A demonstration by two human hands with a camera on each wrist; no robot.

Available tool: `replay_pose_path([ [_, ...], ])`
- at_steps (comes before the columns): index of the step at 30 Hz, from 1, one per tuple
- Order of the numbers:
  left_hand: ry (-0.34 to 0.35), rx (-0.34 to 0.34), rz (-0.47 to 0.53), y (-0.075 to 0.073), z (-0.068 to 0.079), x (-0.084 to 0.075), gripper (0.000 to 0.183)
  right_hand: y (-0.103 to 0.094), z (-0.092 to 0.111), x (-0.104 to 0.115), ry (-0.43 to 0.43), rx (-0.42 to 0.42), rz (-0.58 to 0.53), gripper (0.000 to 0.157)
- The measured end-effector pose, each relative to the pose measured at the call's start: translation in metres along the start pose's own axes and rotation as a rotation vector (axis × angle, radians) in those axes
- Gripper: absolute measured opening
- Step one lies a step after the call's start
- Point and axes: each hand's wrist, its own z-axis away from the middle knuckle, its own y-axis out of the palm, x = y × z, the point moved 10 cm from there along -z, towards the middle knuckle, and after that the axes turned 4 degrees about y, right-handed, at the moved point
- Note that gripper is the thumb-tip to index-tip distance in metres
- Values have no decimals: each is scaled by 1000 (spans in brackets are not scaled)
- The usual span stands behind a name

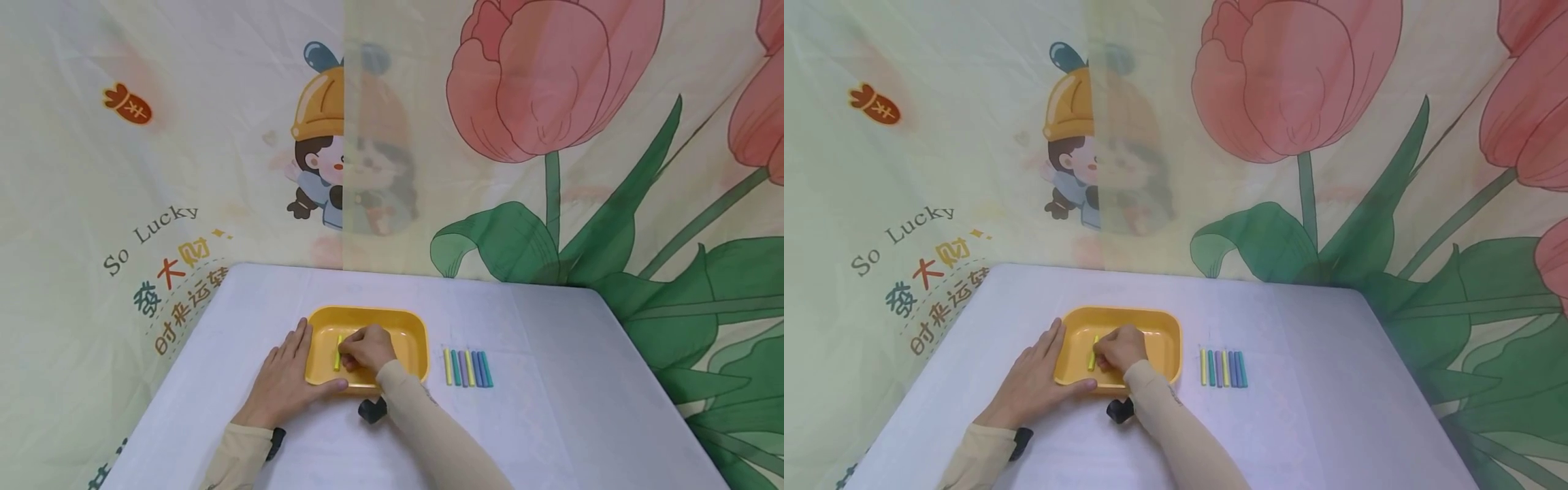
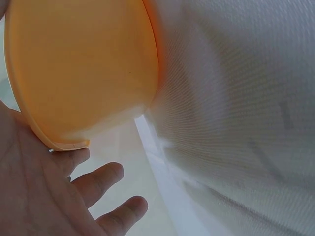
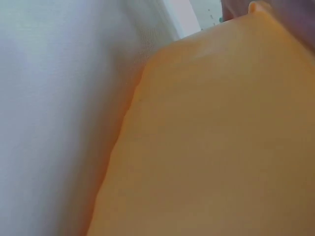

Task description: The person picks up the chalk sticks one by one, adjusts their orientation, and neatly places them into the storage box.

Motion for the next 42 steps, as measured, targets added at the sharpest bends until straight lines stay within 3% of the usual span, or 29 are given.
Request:
replay_pose_path([
  [9,-6,-2,-15,0,0,-1,130,-28,15,0,-32,-3,46,15],
  [23,-21,-1,1,1,2,1,129,-86,45,2,-69,26,0,32],
  [33,-9,1,-1,2,1,-1,128,-167,67,-20,-73,-170,-68,37],
  [37,-9,1,-3,2,1,-1,128,-199,68,-37,-53,-237,-42,38],
  [42,-8,5,-8,4,0,-2,128,-228,65,-60,-4,-262,34,41],
])
